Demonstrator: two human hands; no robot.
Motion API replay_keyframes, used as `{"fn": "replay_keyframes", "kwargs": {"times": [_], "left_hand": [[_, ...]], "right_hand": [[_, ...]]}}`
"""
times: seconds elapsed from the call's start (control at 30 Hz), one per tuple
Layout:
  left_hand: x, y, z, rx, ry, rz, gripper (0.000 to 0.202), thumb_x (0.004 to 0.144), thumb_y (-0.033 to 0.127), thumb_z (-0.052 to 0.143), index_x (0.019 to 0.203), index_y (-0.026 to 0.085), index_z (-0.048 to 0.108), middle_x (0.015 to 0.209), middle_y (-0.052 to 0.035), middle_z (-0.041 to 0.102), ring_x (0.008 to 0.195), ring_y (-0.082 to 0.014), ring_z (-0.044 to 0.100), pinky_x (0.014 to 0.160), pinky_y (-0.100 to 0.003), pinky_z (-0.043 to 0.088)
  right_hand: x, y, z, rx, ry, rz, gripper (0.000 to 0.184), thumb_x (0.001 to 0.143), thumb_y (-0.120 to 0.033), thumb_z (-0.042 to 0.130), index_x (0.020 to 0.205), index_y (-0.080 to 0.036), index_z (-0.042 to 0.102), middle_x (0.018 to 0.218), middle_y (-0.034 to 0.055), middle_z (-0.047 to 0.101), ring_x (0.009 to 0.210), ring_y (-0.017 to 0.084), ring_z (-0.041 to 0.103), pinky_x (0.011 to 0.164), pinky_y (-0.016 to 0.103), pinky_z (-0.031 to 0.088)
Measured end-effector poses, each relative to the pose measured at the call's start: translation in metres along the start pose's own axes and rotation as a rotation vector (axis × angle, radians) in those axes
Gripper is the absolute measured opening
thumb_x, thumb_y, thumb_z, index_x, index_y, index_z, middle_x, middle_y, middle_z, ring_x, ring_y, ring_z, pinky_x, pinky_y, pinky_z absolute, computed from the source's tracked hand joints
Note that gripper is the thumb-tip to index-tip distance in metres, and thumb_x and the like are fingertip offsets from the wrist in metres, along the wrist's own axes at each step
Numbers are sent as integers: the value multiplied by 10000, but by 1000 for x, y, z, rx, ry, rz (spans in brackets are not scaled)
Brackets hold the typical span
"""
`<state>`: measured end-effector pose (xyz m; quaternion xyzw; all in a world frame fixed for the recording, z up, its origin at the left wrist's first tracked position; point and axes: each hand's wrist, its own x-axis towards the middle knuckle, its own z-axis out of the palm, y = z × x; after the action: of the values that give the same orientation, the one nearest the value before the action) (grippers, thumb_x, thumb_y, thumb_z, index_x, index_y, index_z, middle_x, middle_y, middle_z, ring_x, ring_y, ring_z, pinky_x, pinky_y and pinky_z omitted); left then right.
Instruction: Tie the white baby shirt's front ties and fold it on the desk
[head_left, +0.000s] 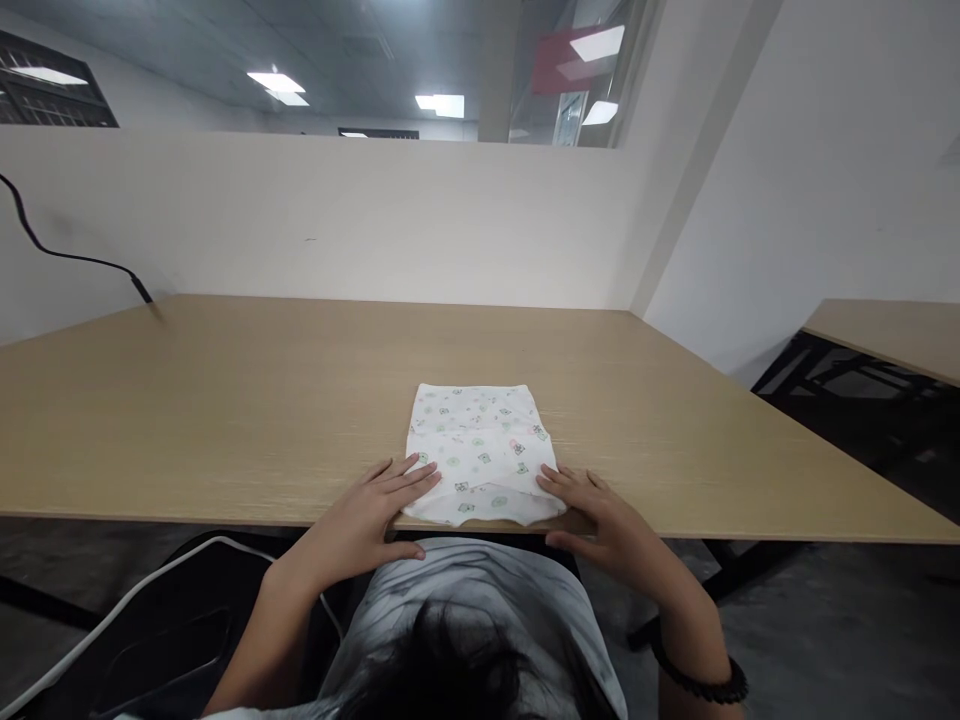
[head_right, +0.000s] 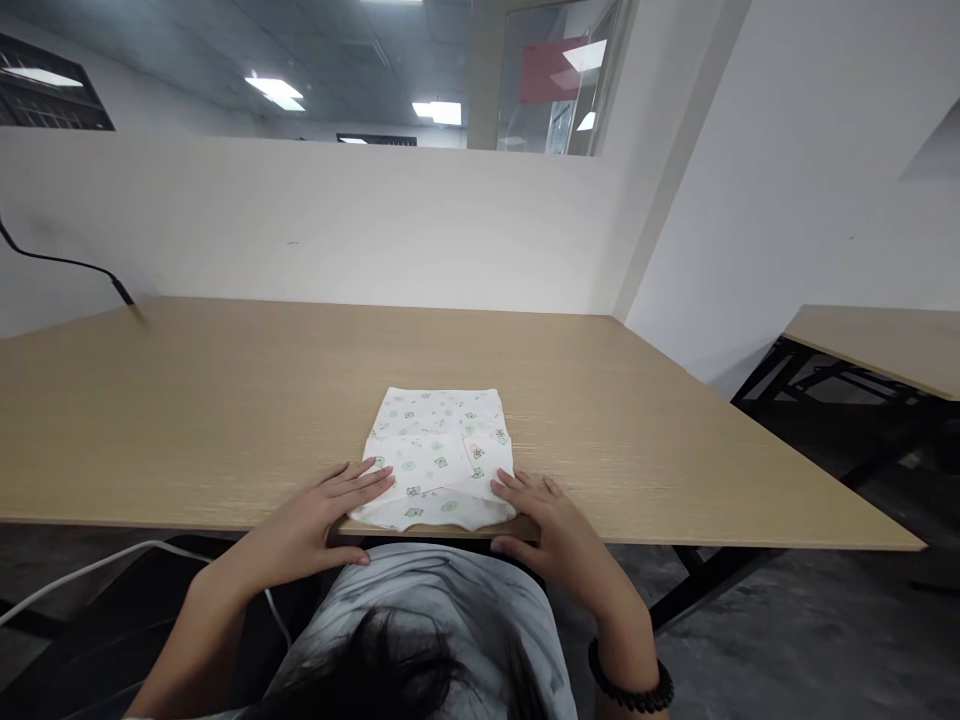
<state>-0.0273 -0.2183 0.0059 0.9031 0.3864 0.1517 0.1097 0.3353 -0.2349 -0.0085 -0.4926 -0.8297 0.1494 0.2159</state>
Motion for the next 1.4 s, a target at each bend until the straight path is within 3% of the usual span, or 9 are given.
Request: {"fn": "replay_keyframes", "kwargs": {"times": [0.17,0.33,0.5,0.67,0.87,0.97,1.07,1.2,1.4], "left_hand": [[-9,3,-8,-134,42,64,430,965,216,470,1362,342,581,1323,-34,648,1273,-243,536,1081,-441,425],[-6,16,-17,-354,21,120,309,992,274,433,1076,285,730,1084,-56,725,1075,-225,633,1020,-404,462],[11,12,-16,-603,224,-93,372,966,497,465,1037,192,667,1026,-100,707,974,-252,644,904,-379,522],[43,-9,-14,-661,400,-251,384,957,531,446,1069,187,575,1041,-83,664,970,-237,617,882,-366,515],[71,-25,-8,-478,452,-466,326,979,418,391,1181,165,429,952,-73,628,895,-219,616,841,-366,493],[71,-28,-5,-494,422,-519,534,940,398,480,1356,143,260,940,-67,635,837,-204,631,808,-349,490],[63,-29,-4,-508,395,-434,704,865,370,589,1422,160,212,1032,-76,637,824,-175,626,784,-311,487],[57,-30,-4,-432,308,-369,353,858,353,536,1162,184,593,989,-60,666,808,-193,609,769,-323,483],[60,-24,-6,-318,317,-510,405,872,347,481,1162,137,669,1034,-108,695,902,-256,629,814,-365,485]], "right_hand": [[-11,8,-1,131,66,-65,233,878,-327,608,1082,-292,715,1240,67,686,1195,271,597,1027,454,469],[-10,-1,-4,271,135,-65,181,914,-356,542,945,-264,695,1022,78,718,1000,260,646,871,393,531],[13,-13,-17,413,295,-14,286,944,-466,502,982,-217,639,973,91,700,934,244,644,833,348,524],[66,-10,-27,439,262,54,312,962,-495,465,978,-204,575,906,53,668,827,204,626,715,297,517],[121,10,-20,251,155,210,234,963,-385,464,997,-176,563,1011,86,691,903,215,627,781,314,502],[128,17,-12,92,107,281,220,934,-394,519,939,-182,577,939,76,700,855,213,625,754,297,485],[123,19,-8,48,95,269,215,924,-343,518,1014,-166,601,991,93,709,886,214,637,766,280,474],[112,18,-7,40,95,309,392,899,-203,476,1276,-103,520,1054,127,708,883,220,656,748,278,474],[105,6,5,-73,150,260,530,926,-135,461,1444,-85,360,1284,191,616,1126,255,614,929,319,439]]}}
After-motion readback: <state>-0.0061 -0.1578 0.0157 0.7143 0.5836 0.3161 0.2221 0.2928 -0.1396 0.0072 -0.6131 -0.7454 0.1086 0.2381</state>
